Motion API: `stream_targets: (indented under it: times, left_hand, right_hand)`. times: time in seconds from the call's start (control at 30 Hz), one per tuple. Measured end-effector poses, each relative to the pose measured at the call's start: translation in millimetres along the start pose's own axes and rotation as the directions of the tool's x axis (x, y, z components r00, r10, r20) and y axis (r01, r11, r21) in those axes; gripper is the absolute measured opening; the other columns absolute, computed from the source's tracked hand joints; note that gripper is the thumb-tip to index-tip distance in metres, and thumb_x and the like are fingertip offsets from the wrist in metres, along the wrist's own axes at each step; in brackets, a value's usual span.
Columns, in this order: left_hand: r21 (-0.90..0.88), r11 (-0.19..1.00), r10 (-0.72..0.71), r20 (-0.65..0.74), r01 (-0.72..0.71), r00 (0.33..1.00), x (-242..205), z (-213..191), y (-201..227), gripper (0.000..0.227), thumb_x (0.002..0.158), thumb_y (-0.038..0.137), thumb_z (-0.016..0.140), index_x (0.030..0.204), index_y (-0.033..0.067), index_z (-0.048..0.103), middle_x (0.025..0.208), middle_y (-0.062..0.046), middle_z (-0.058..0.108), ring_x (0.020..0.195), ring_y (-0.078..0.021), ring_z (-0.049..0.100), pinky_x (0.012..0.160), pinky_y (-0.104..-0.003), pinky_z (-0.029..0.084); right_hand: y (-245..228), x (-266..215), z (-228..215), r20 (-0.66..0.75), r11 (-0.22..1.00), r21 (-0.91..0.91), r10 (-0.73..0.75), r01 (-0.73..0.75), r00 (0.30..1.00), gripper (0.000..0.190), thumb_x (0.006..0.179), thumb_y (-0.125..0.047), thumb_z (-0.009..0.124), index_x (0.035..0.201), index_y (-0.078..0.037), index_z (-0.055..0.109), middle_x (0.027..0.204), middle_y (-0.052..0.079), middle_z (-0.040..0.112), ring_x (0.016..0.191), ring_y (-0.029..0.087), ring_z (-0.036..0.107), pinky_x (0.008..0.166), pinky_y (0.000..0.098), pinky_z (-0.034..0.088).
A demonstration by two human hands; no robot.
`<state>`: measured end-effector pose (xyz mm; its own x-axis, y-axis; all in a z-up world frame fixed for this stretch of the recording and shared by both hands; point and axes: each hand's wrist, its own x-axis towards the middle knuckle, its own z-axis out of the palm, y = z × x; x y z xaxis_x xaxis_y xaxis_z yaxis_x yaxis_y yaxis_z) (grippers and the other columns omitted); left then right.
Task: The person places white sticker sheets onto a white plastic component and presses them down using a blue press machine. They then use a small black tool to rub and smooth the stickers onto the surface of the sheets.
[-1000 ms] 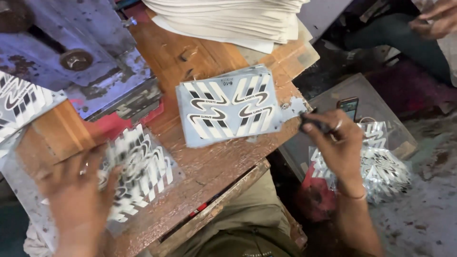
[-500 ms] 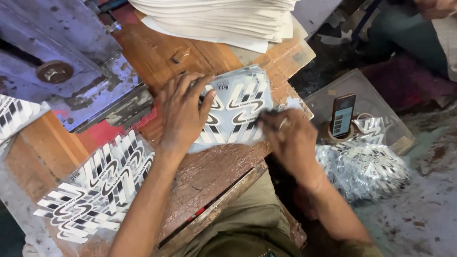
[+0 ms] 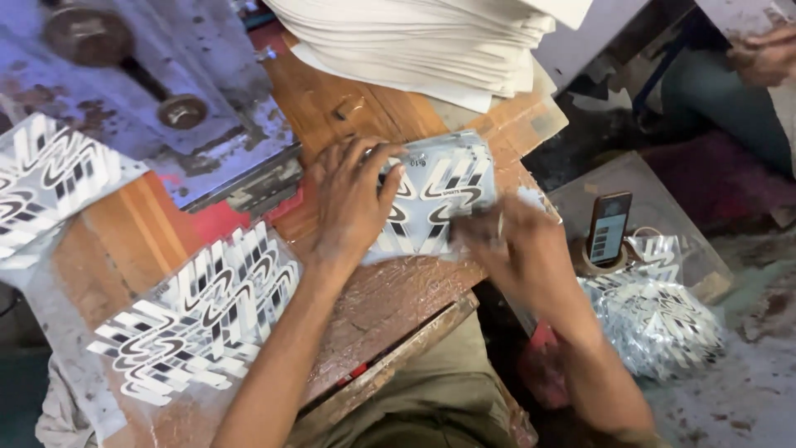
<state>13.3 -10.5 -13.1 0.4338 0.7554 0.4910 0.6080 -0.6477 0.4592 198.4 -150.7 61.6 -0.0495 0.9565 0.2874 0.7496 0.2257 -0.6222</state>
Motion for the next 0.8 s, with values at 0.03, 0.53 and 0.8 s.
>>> stream_targets:
  times: [0.03, 0.53, 0.8]
  left_hand:
    - [-0.051, 0.999, -0.003, -0.003, 0.003, 1.0, 0, -5, 2, 0.024, 0.097, 0.03, 0.071, 0.118, 0.0192, 0.072, 0.121, -0.003, 0.063, 0.123, -0.0299, 0.051, 0.107, -0.055, 0.032]
    - [-0.039, 0.999, 0.007, -0.027, -0.008, 1.0, -1, 4, 0, 0.017, 0.092, 0.029, 0.074, 0.106, 0.0186, 0.074, 0.122, -0.003, 0.063, 0.127, -0.0298, 0.049, 0.113, -0.06, 0.025]
    - [-0.324, 0.942, -0.086, 0.015, 0.086, 0.996, -133, -84, -82, 0.032, 0.09, 0.005, 0.067, 0.122, 0.007, 0.07, 0.109, -0.013, 0.075, 0.099, -0.0269, 0.073, 0.087, -0.037, 0.056]
  right_hand:
    - [3, 16, 6, -0.065, 0.996, -0.066, -0.065, 0.061, 0.996, 0.02, 0.086, -0.015, 0.081, 0.104, -0.008, 0.079, 0.089, 0.008, 0.07, 0.077, 0.023, 0.068, 0.068, 0.0355, 0.053]
    - [51, 50, -13, -0.293, 0.958, -0.287, -0.103, 0.015, 0.951, 0.017, 0.093, -0.015, 0.083, 0.107, -0.004, 0.08, 0.09, 0.009, 0.065, 0.071, 0.021, 0.063, 0.06, 0.0349, 0.049]
    - [210, -54, -125, -0.592, 0.889, 0.398, 0.438, -0.228, 0.677, 0.021, 0.104, -0.011, 0.078, 0.119, -0.004, 0.066, 0.087, 0.0, 0.059, 0.07, 0.01, 0.059, 0.059, 0.0254, 0.047]
